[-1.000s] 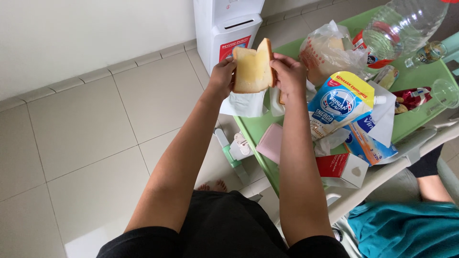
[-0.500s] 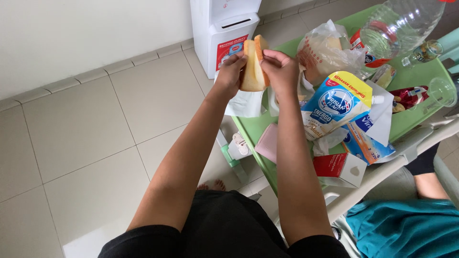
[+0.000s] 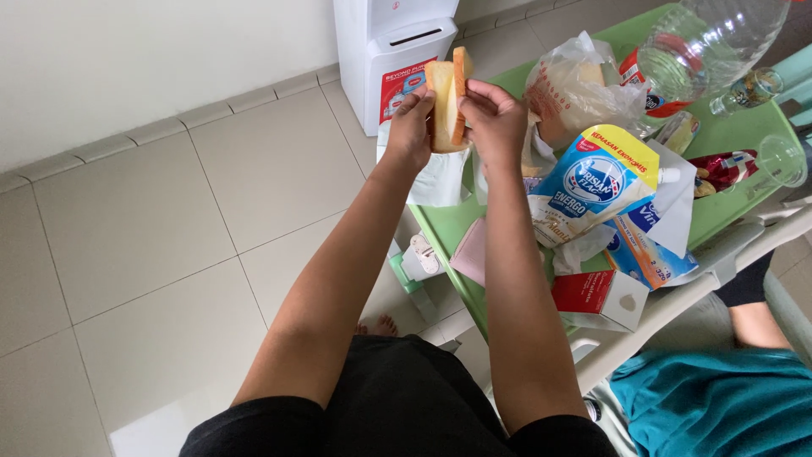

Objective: Preparing a bread sandwich with condensed milk on a small green tray.

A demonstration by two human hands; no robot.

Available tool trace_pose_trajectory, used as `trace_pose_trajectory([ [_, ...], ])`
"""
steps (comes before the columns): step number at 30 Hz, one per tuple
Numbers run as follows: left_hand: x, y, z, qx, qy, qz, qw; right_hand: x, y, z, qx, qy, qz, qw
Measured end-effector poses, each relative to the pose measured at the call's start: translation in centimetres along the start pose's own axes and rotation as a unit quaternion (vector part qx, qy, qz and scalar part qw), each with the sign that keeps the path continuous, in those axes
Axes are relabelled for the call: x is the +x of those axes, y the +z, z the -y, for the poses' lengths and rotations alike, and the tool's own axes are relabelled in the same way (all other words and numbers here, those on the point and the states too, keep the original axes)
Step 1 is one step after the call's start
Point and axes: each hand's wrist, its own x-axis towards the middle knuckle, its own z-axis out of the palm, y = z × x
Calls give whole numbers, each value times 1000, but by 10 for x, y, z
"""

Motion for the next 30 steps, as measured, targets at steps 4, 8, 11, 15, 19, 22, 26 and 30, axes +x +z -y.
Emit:
trace_pose_trajectory([
  [4, 2, 4, 1, -19, 14, -4, 1000, 8, -3, -16, 1, -47, -4, 999],
  [8, 14, -12, 4, -22, 24, 3, 999, 1, -7, 2, -37, -57, 3, 998],
  [11, -3, 3, -13, 0, 5, -20, 1000, -3, -4, 9, -44, -36, 0, 998],
  [15, -1, 9, -9, 3, 12, -20, 1000, 10, -6, -18, -54, -84, 15, 995],
  [19, 3, -1, -4, -16, 6, -8, 1000, 3, 0, -11, -98, -144, 26, 984],
  [22, 5, -5, 1, -39, 7, 6, 999, -9, 6, 3, -168, -168, 15, 971],
  [26, 11, -13, 7, -54, 1, -16, 998, -15, 10, 10, -272, -219, 18, 937],
  [30, -23, 25, -26, -31, -30, -54, 998, -11, 2, -1, -291, -228, 9, 929],
])
